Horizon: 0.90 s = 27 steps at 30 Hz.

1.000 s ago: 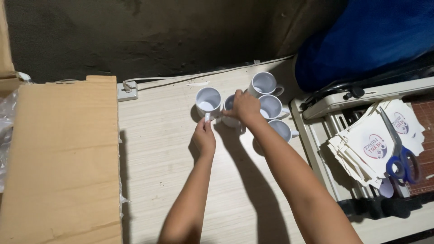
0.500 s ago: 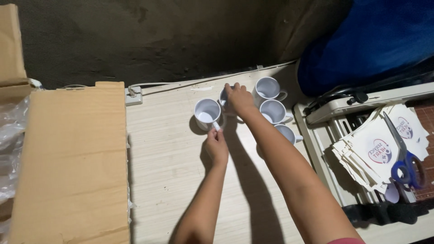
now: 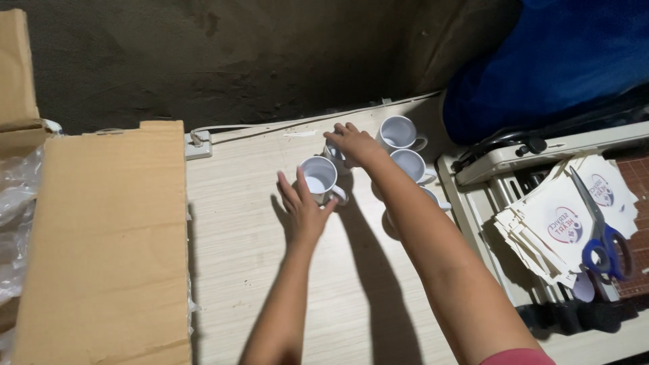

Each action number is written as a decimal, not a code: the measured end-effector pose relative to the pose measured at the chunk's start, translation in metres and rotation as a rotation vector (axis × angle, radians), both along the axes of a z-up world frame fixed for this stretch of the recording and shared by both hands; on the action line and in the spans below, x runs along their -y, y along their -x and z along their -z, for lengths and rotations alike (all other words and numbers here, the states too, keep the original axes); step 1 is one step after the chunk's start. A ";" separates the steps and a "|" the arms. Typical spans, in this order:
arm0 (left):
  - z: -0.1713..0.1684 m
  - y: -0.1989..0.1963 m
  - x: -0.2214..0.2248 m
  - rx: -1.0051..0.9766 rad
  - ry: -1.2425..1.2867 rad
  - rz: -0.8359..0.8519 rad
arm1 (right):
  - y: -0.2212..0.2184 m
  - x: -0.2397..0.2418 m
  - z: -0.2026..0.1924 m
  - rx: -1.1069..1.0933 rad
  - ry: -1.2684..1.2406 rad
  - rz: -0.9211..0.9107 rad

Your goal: Unpacking white ceramic sublimation mugs from a cardboard box and placing them on a workbench.

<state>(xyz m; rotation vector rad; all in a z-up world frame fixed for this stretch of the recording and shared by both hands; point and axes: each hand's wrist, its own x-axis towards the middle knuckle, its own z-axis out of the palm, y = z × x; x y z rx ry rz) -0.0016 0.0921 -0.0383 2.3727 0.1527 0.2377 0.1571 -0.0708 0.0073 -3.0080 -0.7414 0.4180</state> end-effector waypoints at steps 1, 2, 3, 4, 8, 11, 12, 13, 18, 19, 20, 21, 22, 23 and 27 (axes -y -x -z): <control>0.000 -0.011 -0.007 0.001 -0.018 0.055 | 0.001 0.004 -0.002 -0.002 0.003 0.009; 0.010 -0.014 -0.005 0.001 -0.018 0.057 | 0.001 0.007 -0.002 -0.001 0.003 0.011; 0.019 -0.018 -0.004 -0.015 0.017 0.085 | 0.001 0.010 -0.002 -0.020 -0.012 0.024; 0.028 -0.022 -0.004 -0.030 0.054 0.113 | 0.001 0.011 -0.002 -0.037 -0.025 0.038; -0.001 -0.005 0.022 -0.108 0.049 0.049 | -0.002 0.019 0.014 0.029 -0.056 -0.043; -0.003 0.011 0.055 -0.182 0.082 -0.011 | 0.010 0.031 0.005 0.062 -0.096 -0.051; 0.002 0.017 0.066 -0.103 0.108 -0.038 | 0.018 0.039 -0.002 0.058 -0.172 -0.063; 0.006 0.023 0.077 -0.023 0.133 -0.065 | 0.027 0.047 -0.009 0.054 -0.249 -0.075; 0.007 0.017 0.106 0.075 0.203 -0.145 | 0.100 0.118 -0.044 0.249 -0.518 0.069; 0.004 0.015 0.109 0.035 0.211 -0.174 | 0.120 0.130 -0.052 0.238 -0.547 0.135; 0.004 0.013 0.112 0.034 0.211 -0.173 | 0.128 0.147 -0.036 0.238 -0.546 0.136; 0.003 0.011 0.115 -0.009 0.194 -0.193 | 0.137 0.164 -0.019 0.224 -0.542 0.212; 0.002 0.009 0.117 -0.052 0.175 -0.213 | 0.145 0.181 -0.002 0.210 -0.539 0.288; 0.005 0.007 0.117 -0.053 0.173 -0.211 | 0.156 0.176 -0.007 0.209 -0.541 0.290; -0.004 0.002 0.108 -0.113 0.094 -0.107 | 0.189 0.168 0.006 0.015 -0.435 0.524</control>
